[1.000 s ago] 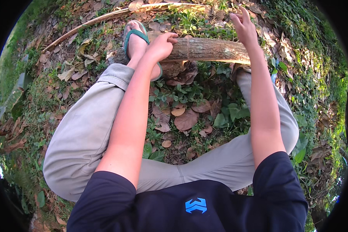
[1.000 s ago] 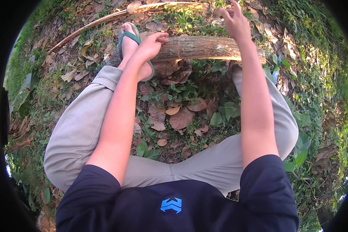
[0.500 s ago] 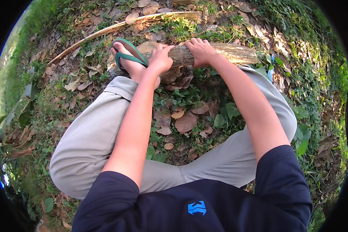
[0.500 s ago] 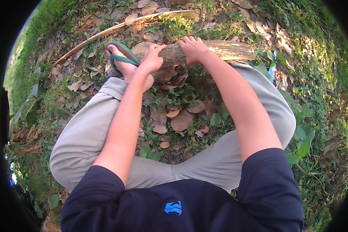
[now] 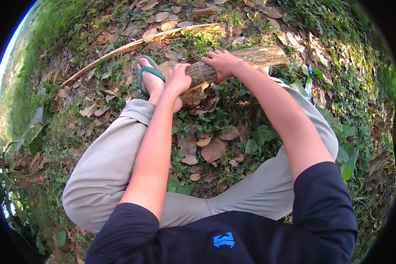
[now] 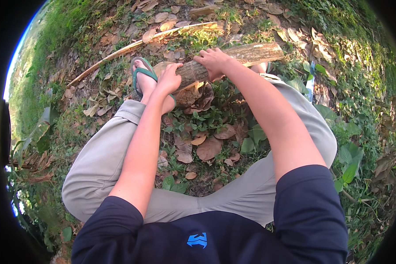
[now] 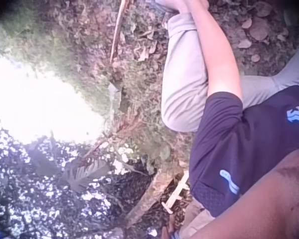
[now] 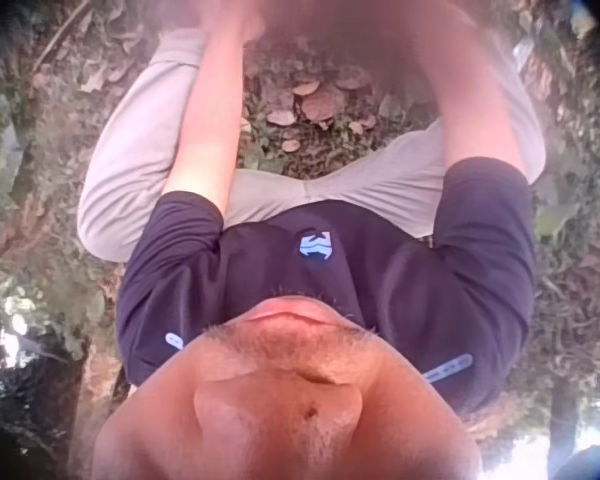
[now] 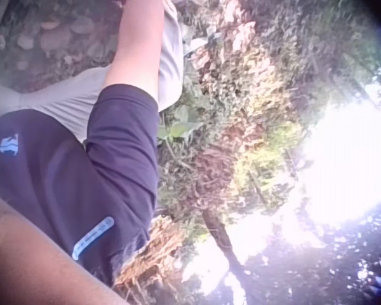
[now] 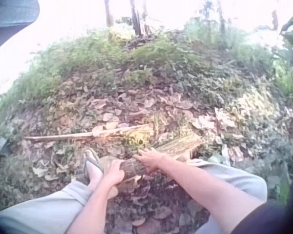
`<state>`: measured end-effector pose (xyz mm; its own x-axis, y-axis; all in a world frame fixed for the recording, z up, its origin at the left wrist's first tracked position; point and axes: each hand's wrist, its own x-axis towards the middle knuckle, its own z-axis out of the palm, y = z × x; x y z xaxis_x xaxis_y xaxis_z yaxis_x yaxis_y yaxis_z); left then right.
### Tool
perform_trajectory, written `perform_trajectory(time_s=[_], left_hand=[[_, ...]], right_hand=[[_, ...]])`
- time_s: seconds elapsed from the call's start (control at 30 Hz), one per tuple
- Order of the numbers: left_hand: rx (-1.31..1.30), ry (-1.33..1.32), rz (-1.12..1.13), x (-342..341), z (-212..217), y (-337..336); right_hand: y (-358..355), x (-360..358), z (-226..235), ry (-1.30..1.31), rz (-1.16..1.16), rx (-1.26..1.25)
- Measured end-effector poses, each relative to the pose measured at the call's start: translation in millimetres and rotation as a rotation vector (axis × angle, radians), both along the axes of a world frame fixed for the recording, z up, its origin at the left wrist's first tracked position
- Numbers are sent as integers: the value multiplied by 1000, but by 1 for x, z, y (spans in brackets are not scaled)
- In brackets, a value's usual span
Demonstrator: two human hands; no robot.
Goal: The person saws a piece of wood placed on a stump by hand using a hand saw while sitting on the ground.
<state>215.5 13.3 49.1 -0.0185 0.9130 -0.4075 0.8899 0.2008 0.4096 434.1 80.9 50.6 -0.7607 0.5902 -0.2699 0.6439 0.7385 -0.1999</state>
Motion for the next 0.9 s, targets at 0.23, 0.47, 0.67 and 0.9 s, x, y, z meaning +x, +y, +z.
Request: perform_trajectory(time_s=[0.23, 0.47, 0.67, 0.9], left_hand=[[105, 32, -120, -26, -6, -9], [225, 51, -240, -21, -14, -9], [130, 71, -315, -13, 6, -12], [157, 129, -371, -19, 3, -11]], right_hand=[[-8, 72, 113, 59, 65, -21], [-107, 334, 106, 39, -1215, 6], [-275, 344, -4, 41, -1315, 125], [-238, 306, -26, 54, -1439, -159]])
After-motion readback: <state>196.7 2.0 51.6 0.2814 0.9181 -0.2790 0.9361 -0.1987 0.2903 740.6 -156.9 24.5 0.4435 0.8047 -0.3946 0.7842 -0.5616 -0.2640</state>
